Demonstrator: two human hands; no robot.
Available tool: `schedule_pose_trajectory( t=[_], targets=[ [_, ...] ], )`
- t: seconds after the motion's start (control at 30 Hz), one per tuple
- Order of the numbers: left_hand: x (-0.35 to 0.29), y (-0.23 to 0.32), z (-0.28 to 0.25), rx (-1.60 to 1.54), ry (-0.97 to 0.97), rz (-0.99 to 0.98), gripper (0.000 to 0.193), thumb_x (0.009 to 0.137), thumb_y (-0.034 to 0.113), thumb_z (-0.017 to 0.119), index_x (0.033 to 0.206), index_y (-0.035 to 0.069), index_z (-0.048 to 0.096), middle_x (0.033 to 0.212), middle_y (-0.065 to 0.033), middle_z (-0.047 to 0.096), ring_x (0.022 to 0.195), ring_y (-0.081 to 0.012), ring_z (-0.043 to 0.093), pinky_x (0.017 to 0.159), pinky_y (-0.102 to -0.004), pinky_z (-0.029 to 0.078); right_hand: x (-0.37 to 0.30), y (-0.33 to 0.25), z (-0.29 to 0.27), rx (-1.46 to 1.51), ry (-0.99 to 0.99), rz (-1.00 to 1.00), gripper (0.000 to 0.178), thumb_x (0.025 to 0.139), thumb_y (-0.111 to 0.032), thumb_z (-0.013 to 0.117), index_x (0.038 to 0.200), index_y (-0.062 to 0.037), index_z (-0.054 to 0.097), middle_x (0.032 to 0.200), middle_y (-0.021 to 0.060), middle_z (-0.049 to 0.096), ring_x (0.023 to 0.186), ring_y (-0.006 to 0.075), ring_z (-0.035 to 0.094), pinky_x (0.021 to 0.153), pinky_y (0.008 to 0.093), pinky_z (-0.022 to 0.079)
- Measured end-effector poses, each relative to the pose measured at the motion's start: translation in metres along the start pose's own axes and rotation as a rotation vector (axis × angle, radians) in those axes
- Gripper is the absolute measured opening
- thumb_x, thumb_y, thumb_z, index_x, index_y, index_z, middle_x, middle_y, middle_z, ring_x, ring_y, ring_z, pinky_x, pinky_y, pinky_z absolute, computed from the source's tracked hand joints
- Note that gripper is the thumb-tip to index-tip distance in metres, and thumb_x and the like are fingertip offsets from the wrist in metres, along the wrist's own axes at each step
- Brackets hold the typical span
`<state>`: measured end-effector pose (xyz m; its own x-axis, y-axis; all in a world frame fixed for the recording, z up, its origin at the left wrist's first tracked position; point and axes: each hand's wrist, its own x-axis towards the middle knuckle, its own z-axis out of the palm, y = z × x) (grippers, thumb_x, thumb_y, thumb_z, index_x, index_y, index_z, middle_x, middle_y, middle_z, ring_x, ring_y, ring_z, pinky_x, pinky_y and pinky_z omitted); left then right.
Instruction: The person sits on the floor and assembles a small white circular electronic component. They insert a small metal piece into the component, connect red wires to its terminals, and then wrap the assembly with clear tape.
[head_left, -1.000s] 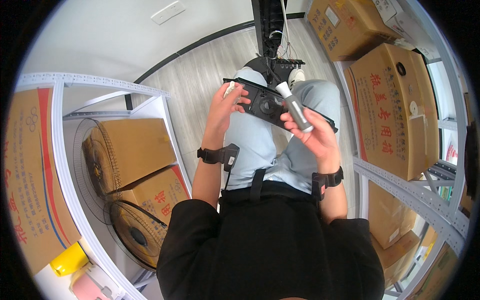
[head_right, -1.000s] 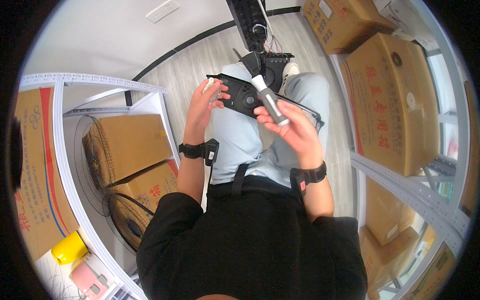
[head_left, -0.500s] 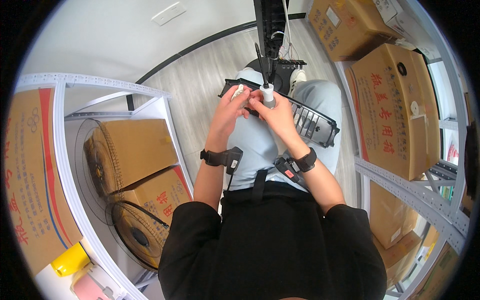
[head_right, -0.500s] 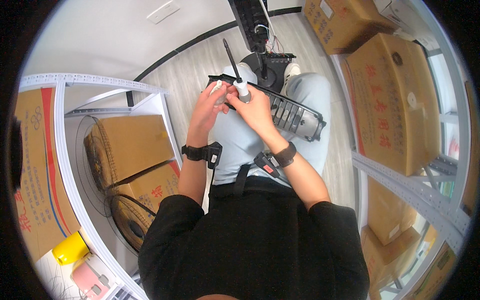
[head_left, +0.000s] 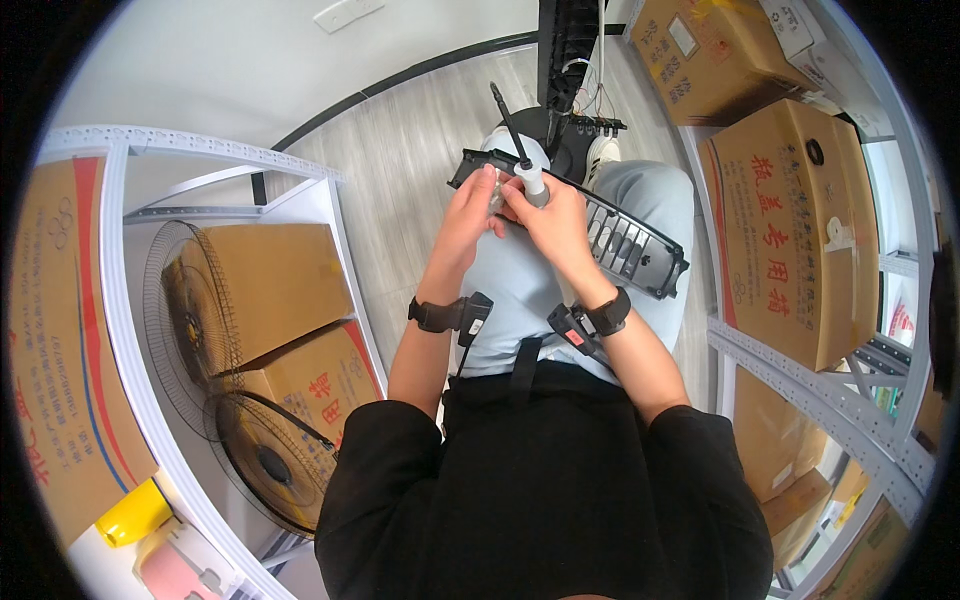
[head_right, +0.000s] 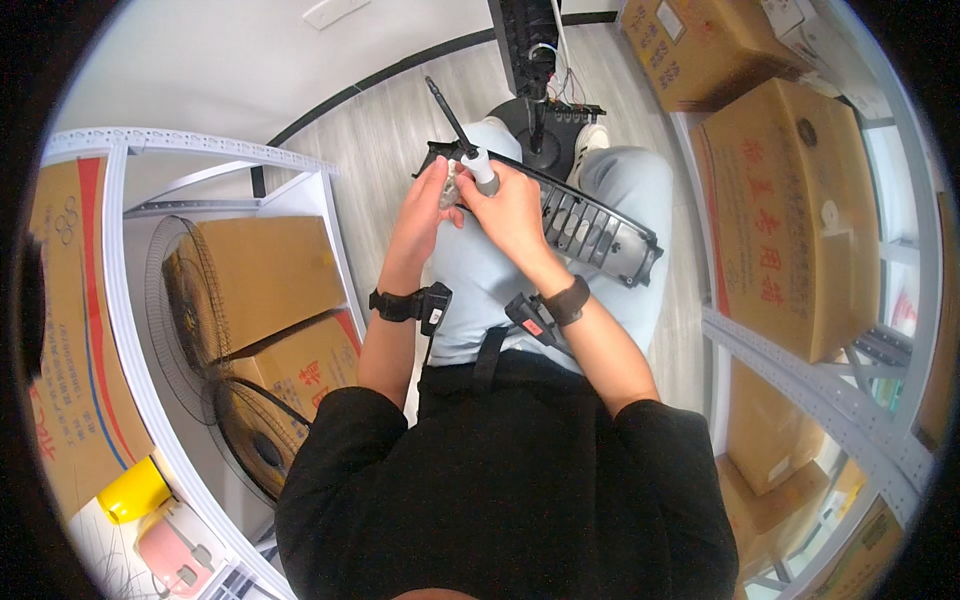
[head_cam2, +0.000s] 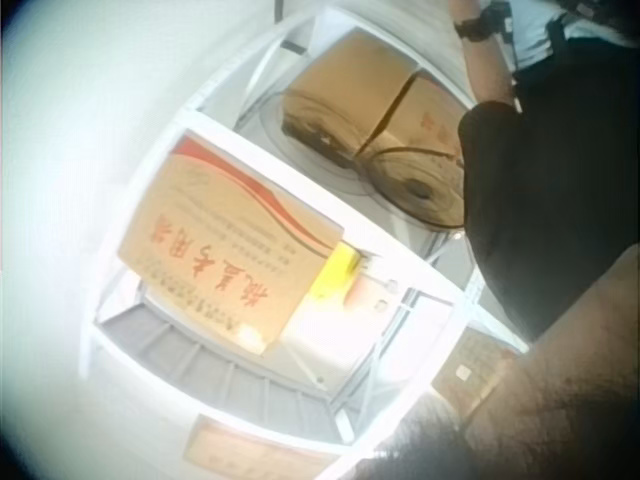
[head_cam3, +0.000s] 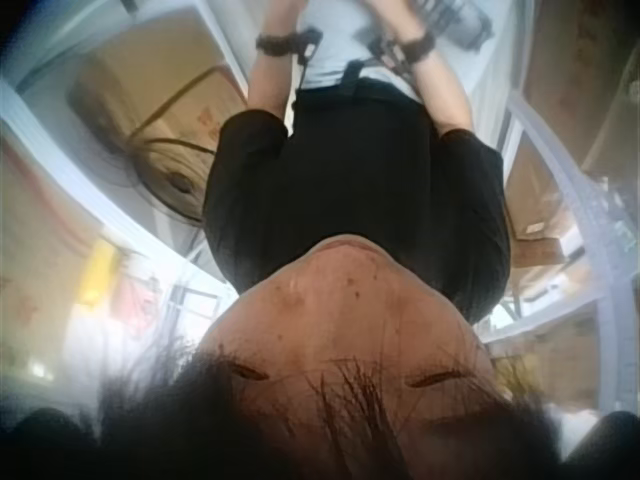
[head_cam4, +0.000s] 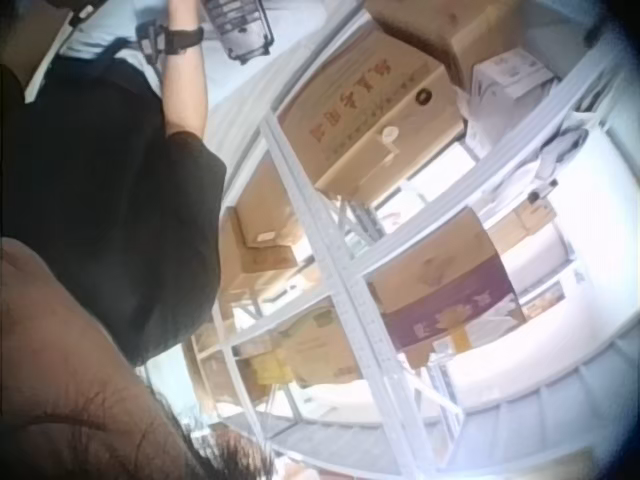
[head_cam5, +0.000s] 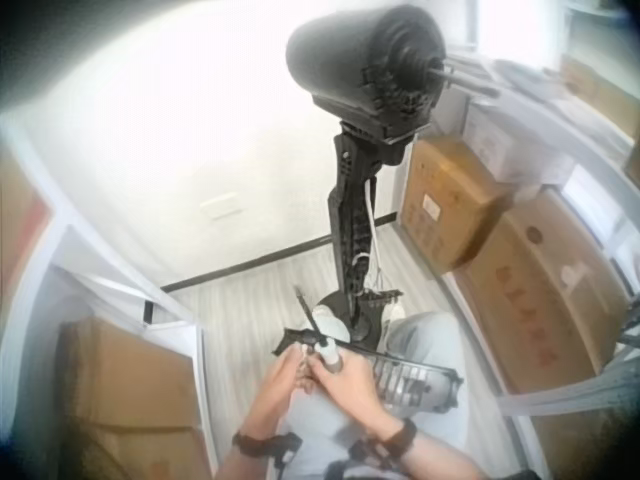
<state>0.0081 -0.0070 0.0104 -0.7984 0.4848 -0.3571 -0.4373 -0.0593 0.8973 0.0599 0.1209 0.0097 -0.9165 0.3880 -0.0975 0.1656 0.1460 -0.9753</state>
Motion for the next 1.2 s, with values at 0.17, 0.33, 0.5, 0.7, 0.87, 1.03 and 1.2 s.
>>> schedule_pose_trajectory(
  t=[0.17, 0.33, 0.5, 0.7, 0.87, 1.03, 1.2],
  targets=[
    [0.003, -0.007, -0.009, -0.033, 0.091, 0.050, 0.041, 0.100, 0.043, 0.041, 0.104, 0.006, 0.056, 0.090, -0.0058, 0.061, 0.069, -0.0119, 0.059, 0.050, -0.0236, 0.043, 0.006, -0.004, -0.004, -0.107, 0.017, 0.003, 0.026, 0.080, -0.025, 0.068, 0.092, -0.0018, 0.069, 0.075, 0.0193, 0.067, 0.069, 0.0312, 0.069, 0.063, 0.0368, 0.052],
    [0.000, -0.003, -0.010, -0.098, 0.179, 0.092, 0.041, 0.100, 0.042, 0.041, 0.104, 0.004, 0.056, 0.089, -0.0069, 0.061, 0.068, -0.0122, 0.059, 0.050, -0.0236, 0.043, 0.013, 0.001, -0.005, -0.573, 0.022, -0.083, 0.028, 0.080, -0.028, 0.066, 0.091, -0.0019, 0.069, 0.075, 0.0235, 0.064, 0.074, 0.0395, 0.064, 0.067, 0.0440, 0.051],
    [-0.005, 0.003, -0.011, -0.122, 0.198, 0.096, 0.041, 0.100, 0.041, 0.041, 0.104, 0.004, 0.056, 0.089, -0.0081, 0.062, 0.069, -0.0130, 0.060, 0.052, -0.0245, 0.044, 0.017, 0.010, -0.004, -0.637, 0.000, -0.009, 0.028, 0.080, -0.028, 0.066, 0.092, -0.0024, 0.070, 0.076, 0.0229, 0.065, 0.075, 0.0393, 0.065, 0.068, 0.0435, 0.051],
    [-0.004, 0.000, -0.015, -0.177, 0.160, 0.115, 0.042, 0.101, 0.038, 0.038, 0.108, 0.000, 0.055, 0.091, -0.0116, 0.064, 0.070, -0.0165, 0.062, 0.054, -0.0258, 0.046, 0.025, 0.005, -0.029, -0.314, -0.034, 0.114, 0.025, 0.079, -0.024, 0.069, 0.089, -0.0014, 0.069, 0.065, 0.0123, 0.066, 0.060, 0.0193, 0.067, 0.060, 0.0315, 0.052],
    [0.002, -0.001, -0.017, -0.394, 0.078, 0.138, 0.044, 0.102, 0.040, 0.036, 0.108, 0.000, 0.053, 0.093, -0.0129, 0.063, 0.075, -0.0200, 0.063, 0.061, -0.0296, 0.049, 0.006, -0.024, -0.065, -0.160, -0.161, 0.128, 0.031, 0.079, -0.025, 0.069, 0.096, -0.0003, 0.063, 0.070, 0.0118, 0.066, 0.060, 0.0176, 0.065, 0.060, 0.0330, 0.050],
    [0.007, 0.001, -0.013, -0.615, 0.062, 0.161, 0.044, 0.102, 0.039, 0.034, 0.110, 0.000, 0.052, 0.095, -0.0157, 0.063, 0.079, -0.0258, 0.064, 0.073, -0.0366, 0.053, -0.027, -0.041, -0.081, -0.319, -0.278, 0.012, 0.036, 0.079, -0.016, 0.066, 0.110, -0.0004, 0.054, 0.083, 0.0108, 0.062, 0.076, 0.0137, 0.057, 0.069, 0.0279, 0.045],
    [0.015, 0.002, -0.015, -0.735, 0.086, 0.161, 0.045, 0.102, 0.041, 0.033, 0.111, 0.000, 0.051, 0.096, -0.0179, 0.063, 0.085, -0.0304, 0.064, 0.081, -0.0417, 0.053, -0.039, -0.047, -0.087, -0.249, -0.334, -0.108, 0.037, 0.078, -0.017, 0.068, 0.110, -0.0029, 0.057, 0.083, 0.0146, 0.065, 0.069, 0.0243, 0.061, 0.064, 0.0324, 0.047]
  ],
)
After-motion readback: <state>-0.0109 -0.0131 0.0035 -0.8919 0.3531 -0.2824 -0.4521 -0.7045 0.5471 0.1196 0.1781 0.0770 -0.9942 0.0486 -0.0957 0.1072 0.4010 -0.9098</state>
